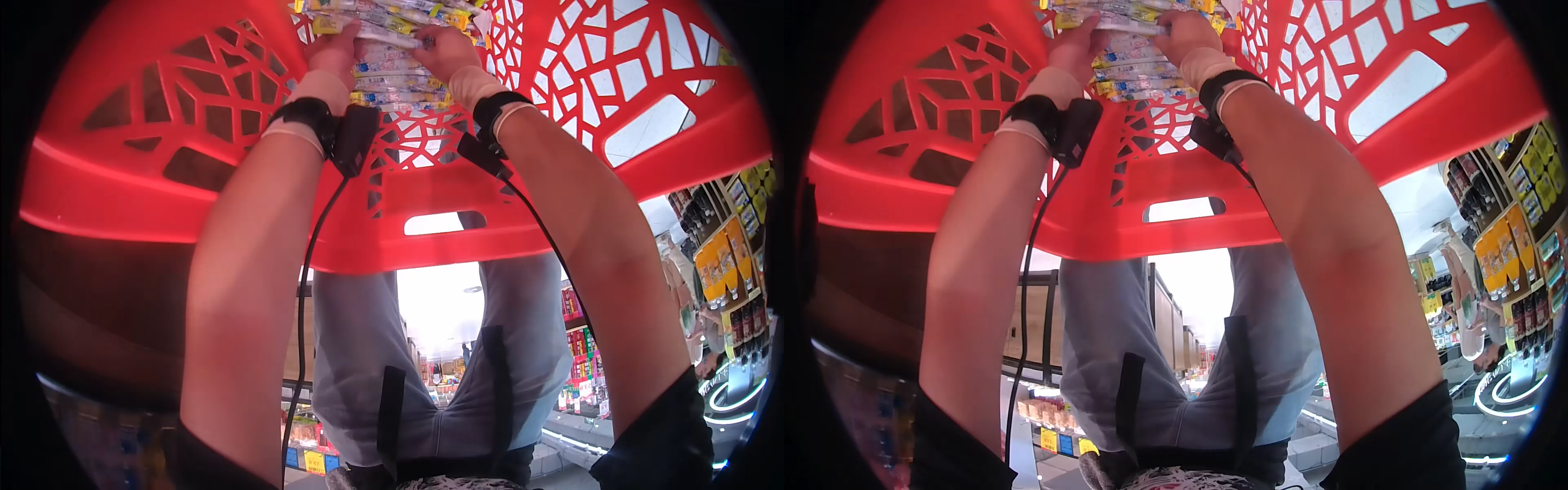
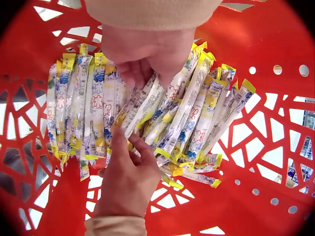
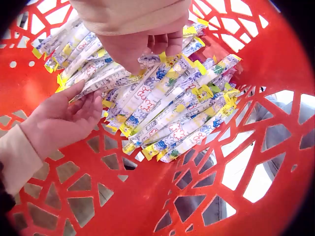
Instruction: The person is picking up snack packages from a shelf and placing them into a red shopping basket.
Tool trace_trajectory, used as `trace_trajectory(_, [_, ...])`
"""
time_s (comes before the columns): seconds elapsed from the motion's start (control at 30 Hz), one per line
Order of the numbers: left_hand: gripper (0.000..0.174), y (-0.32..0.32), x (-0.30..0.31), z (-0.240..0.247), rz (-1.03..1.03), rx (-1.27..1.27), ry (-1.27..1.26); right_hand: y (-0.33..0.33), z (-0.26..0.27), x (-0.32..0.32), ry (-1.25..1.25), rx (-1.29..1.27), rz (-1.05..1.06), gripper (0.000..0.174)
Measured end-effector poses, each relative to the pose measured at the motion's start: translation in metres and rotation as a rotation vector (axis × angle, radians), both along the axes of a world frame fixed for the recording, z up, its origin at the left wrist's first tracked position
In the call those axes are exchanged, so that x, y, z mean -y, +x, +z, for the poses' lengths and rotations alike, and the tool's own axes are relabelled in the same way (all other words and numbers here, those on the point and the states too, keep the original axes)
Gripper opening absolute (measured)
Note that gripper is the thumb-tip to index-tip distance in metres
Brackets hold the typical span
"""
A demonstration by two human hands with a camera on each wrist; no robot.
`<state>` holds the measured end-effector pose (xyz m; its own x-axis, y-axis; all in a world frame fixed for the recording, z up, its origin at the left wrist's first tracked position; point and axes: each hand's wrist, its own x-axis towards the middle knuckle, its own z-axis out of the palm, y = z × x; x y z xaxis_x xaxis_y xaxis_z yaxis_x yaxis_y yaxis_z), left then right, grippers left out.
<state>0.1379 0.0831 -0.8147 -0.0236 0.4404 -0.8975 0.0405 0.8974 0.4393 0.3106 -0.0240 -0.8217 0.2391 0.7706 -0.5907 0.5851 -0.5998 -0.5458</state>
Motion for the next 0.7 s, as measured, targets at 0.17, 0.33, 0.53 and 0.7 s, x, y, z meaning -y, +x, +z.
trace_trajectory(0.17, [0.035,-0.004,0.021,0.058,0.045,0.019,0.036,-0.003,0.027,0.020,0.082,0.061,0.085,0.036])
trace_trajectory(0.33, [0.022,-0.016,0.038,0.086,0.059,0.040,-0.073,-0.002,0.084,0.030,-0.155,-0.267,0.054,0.039])
trace_trajectory(0.53, [0.023,-0.009,0.050,0.130,0.061,0.095,-0.121,-0.009,0.151,0.044,-0.230,-0.427,-0.051,0.036])
trace_trajectory(0.7, [0.024,0.003,0.058,0.169,0.068,0.177,-0.104,-0.017,0.195,0.056,-0.176,-0.462,-0.123,0.034])
